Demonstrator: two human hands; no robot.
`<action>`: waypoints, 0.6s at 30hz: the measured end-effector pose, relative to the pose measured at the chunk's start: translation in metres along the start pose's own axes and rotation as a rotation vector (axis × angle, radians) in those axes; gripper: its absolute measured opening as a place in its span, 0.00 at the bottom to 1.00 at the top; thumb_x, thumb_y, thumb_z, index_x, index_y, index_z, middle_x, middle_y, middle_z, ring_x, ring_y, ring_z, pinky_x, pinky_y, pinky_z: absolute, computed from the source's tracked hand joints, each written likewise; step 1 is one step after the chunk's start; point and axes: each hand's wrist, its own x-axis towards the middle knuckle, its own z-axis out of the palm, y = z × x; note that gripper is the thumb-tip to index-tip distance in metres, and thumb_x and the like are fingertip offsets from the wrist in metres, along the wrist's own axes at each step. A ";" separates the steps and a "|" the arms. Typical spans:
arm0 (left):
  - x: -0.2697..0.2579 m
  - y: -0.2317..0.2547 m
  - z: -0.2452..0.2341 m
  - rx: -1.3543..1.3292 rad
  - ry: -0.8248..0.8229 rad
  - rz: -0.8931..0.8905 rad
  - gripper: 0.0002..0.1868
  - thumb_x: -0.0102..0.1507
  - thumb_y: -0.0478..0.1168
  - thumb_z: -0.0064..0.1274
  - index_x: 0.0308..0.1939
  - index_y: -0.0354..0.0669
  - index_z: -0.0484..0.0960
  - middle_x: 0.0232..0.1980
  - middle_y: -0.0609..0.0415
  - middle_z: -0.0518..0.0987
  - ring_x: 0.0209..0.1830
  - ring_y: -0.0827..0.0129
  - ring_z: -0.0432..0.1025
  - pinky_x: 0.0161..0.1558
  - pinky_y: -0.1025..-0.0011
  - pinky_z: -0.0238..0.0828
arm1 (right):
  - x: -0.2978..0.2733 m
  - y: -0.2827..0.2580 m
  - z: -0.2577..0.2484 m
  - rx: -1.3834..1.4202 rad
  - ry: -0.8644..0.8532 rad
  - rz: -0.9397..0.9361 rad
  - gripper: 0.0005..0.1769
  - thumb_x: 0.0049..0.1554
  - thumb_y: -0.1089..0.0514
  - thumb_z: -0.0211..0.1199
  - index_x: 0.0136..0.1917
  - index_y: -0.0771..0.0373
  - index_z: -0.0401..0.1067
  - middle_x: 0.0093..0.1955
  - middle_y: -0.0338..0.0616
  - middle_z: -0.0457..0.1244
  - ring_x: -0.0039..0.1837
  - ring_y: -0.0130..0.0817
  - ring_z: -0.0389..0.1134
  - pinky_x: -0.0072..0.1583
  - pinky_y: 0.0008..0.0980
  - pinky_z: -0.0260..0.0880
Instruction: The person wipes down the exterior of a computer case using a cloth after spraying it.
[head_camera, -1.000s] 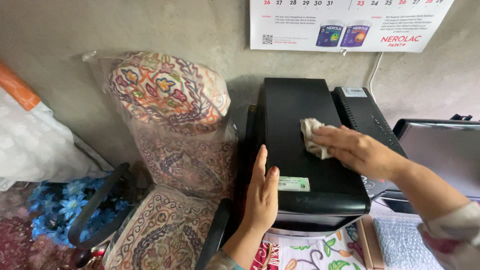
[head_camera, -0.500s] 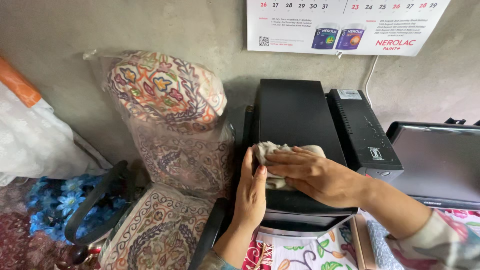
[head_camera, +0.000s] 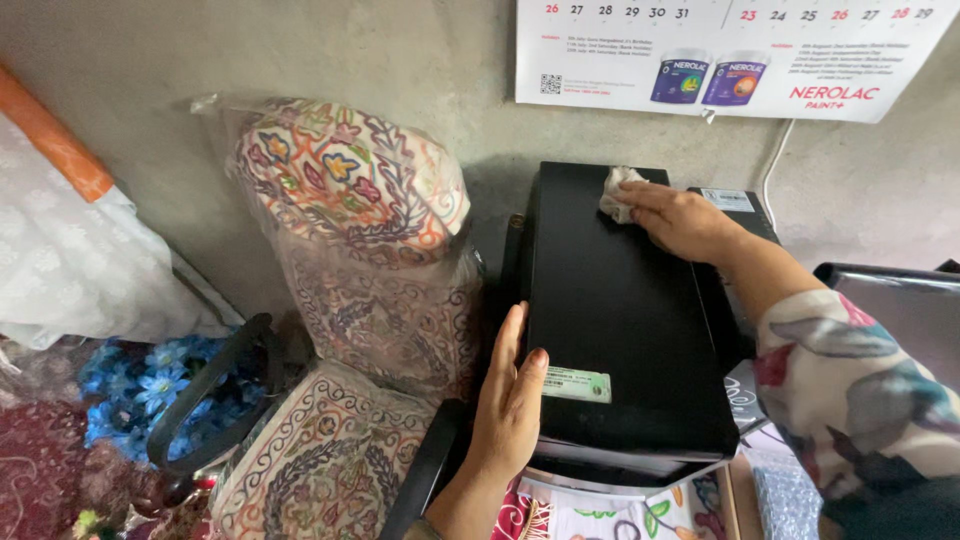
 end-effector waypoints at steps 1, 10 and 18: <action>0.000 -0.001 0.000 -0.003 0.000 0.013 0.35 0.73 0.48 0.38 0.78 0.28 0.52 0.82 0.38 0.56 0.83 0.55 0.50 0.77 0.64 0.45 | 0.017 0.017 0.007 0.001 -0.002 -0.011 0.24 0.63 0.53 0.53 0.71 0.53 0.68 0.77 0.42 0.58 0.75 0.46 0.59 0.74 0.42 0.57; 0.002 -0.009 0.002 0.024 0.027 0.026 0.34 0.73 0.48 0.39 0.77 0.29 0.54 0.81 0.39 0.59 0.82 0.55 0.53 0.77 0.64 0.45 | 0.042 0.087 0.042 -0.282 0.252 0.238 0.24 0.63 0.55 0.50 0.70 0.63 0.69 0.68 0.62 0.64 0.64 0.62 0.66 0.65 0.51 0.65; 0.006 -0.022 0.004 0.030 0.024 0.050 0.35 0.72 0.51 0.39 0.77 0.31 0.55 0.80 0.39 0.58 0.81 0.56 0.53 0.76 0.64 0.47 | -0.070 -0.049 0.016 -0.032 0.258 0.453 0.21 0.63 0.53 0.54 0.68 0.56 0.72 0.59 0.63 0.68 0.62 0.61 0.68 0.63 0.49 0.67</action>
